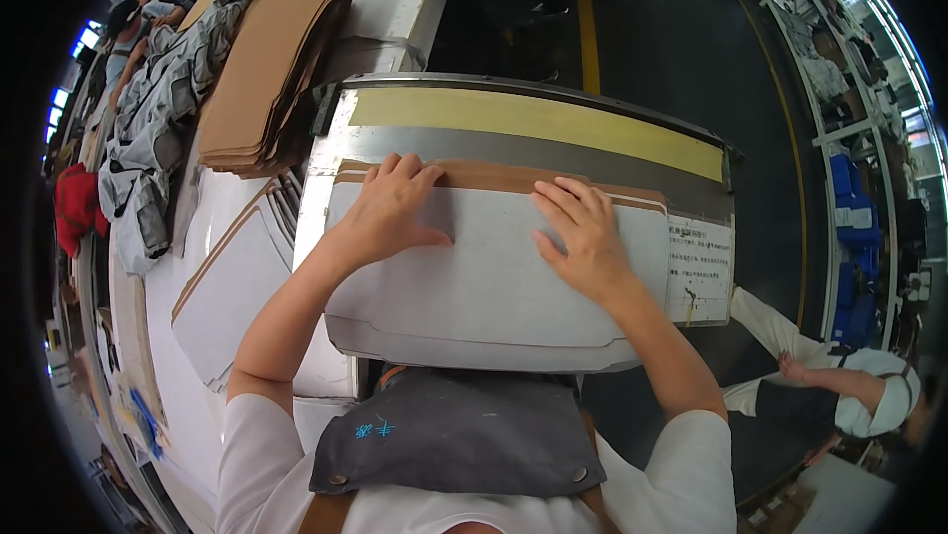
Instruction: Assembling leather panels onto a jig by aligning and pressing down adhesive strips.
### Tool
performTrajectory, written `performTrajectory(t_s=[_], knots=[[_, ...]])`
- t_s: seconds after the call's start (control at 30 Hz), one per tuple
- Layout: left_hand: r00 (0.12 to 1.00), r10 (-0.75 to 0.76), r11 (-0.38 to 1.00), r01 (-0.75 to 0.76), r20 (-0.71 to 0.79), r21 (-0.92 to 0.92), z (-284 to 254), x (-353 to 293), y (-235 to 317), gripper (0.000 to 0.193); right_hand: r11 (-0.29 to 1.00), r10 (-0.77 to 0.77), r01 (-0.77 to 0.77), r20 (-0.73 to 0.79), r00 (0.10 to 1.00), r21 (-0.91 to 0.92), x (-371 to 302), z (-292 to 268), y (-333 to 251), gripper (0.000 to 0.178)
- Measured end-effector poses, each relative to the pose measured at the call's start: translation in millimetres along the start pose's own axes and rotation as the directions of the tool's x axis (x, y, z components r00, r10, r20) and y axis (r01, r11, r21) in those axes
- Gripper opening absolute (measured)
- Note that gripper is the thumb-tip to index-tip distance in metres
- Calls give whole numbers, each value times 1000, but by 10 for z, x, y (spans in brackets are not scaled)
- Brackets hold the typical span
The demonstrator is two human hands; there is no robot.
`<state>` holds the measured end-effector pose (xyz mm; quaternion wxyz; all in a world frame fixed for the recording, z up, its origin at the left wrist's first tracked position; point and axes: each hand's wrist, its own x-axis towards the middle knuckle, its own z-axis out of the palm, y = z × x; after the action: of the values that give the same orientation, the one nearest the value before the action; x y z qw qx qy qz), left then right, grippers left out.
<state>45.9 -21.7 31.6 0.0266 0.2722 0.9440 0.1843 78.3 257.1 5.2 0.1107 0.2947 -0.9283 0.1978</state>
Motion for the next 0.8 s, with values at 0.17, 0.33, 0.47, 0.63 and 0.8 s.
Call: performTrajectory(t_s=[0.17,0.33,0.47,0.63,0.8], knots=[[988,-142,990,142,65,14,40,211,12,56,997,-25,26,-12,1000,69,-14,-8,9,46],[995,-98,993,100,30,-57,22,272,-30,44,997,55,-51,-66,996,66,18,-6,-19,49],[993,44,985,-62,-113,-159,-37,214,0,16,989,129,-118,-137,982,89,2,-29,13,52],[930,209,935,-281,-301,-219,-547,-124,301,7,965,194,-182,-48,980,189,-120,-806,119,24],[903,173,931,-281,-393,-235,-870,422,210,7,970,230,-227,-33,973,88,491,-1377,282,10]])
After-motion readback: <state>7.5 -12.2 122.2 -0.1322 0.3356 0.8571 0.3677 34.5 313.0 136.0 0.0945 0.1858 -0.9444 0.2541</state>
